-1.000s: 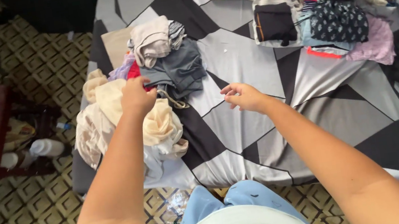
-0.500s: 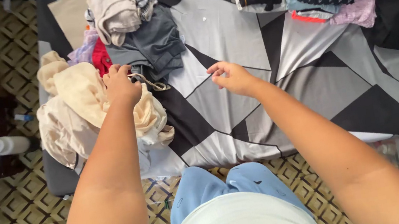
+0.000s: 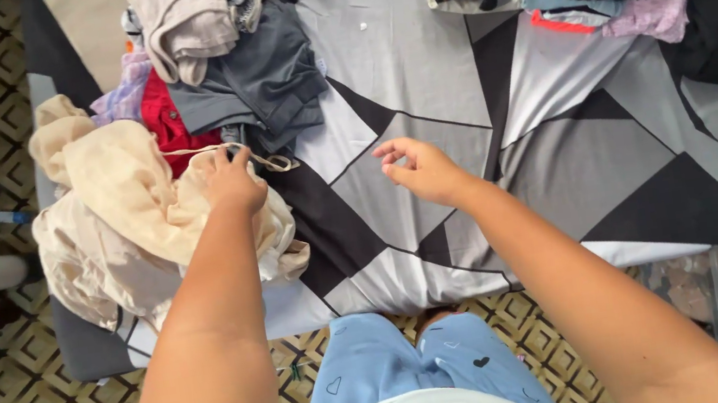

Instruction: Folding various items of clothing on a bed and organizing them into piles.

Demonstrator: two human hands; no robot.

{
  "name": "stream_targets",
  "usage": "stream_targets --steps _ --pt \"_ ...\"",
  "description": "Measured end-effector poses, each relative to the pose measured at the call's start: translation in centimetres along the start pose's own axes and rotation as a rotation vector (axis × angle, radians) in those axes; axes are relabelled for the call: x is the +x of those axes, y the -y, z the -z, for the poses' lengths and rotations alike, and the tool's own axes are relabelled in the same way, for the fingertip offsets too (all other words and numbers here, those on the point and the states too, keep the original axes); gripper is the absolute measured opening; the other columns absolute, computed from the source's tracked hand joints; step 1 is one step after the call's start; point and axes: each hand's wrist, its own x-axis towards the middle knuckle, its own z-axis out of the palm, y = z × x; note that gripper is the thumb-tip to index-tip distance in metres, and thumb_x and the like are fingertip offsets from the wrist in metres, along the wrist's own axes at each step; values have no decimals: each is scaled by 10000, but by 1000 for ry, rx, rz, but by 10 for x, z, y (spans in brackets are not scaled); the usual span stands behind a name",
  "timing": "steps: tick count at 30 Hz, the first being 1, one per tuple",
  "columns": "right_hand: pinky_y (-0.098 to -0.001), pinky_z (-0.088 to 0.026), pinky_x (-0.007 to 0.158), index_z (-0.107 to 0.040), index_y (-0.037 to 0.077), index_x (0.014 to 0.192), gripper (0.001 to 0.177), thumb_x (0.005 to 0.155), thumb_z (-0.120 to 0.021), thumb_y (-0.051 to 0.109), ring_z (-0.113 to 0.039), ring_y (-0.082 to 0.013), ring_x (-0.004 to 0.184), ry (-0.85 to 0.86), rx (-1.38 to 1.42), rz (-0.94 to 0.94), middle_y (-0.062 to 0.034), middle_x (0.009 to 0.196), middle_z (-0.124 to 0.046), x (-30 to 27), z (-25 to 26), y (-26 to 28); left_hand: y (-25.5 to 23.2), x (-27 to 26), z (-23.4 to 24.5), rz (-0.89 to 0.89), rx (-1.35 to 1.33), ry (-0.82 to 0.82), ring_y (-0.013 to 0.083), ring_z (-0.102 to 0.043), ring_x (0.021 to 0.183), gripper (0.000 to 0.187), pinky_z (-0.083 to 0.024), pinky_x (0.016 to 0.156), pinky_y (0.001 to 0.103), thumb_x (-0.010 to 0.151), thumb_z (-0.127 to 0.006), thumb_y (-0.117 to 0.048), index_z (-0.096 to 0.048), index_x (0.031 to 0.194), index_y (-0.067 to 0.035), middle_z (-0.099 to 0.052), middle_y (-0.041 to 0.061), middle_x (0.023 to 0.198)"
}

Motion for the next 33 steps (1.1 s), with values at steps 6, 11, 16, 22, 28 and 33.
stream_targets --steps 6,11,16,22,28,33 --pt "-263 -501 698 -663 112 1285 356 931 -655 156 -563 -80 762 -56 -32 -85 15 1107 -639 -19 11 -8 -2 -10 -32 50 287 -28 402 -360 1377 735 -407 1004 553 809 -703 -219 -482 1494 -367 -245 221 1616" --pt "-267 -525 729 -655 127 1287 341 951 -637 186 -614 -81 810 -67 -15 -136 13 1110 -647 -29 21 -11 -1 0 -32 113 328 80 327 -419 1463 417 -402 1115 544 1015 -579 -292 -620 1417 -187 -500 137 1532" --pt "-304 -516 686 -649 134 1274 338 944 -640 204 -622 -88 825 -71 0 -193 5 1116 -642 -43 21 -10 18 -14 -31 113 364 251 283 -388 1474 452 -370 1126 549 996 -554 -325 -606 1409 -148 -472 98 1552" --pt "-300 -534 714 -664 134 1280 349 942 -646 222 -633 -123 828 -58 -68 -214 -9 1105 -666 -53 22 -10 56 -50 -68 12 351 317 273 -392 1472 457 -402 1109 531 990 -533 -296 -589 1431 -194 -458 82 1565" --pt "-297 -542 720 -651 140 1273 343 943 -628 232 -648 -94 840 -32 -66 -254 4 1098 -663 -49 26 -10 -8 -67 -7 0 358 264 288 -319 1450 619 -340 1086 591 908 -619 -561 -544 1422 -224 -378 73 1569" --pt "-292 -542 737 -650 135 1295 359 946 -633 216 -613 -110 818 -26 -95 -170 -10 1132 -673 -35 26 -16 -52 -19 17 -289 217 -374 359 -377 1455 604 -328 1111 568 874 -725 -488 -617 1381 -176 -469 99 1506"
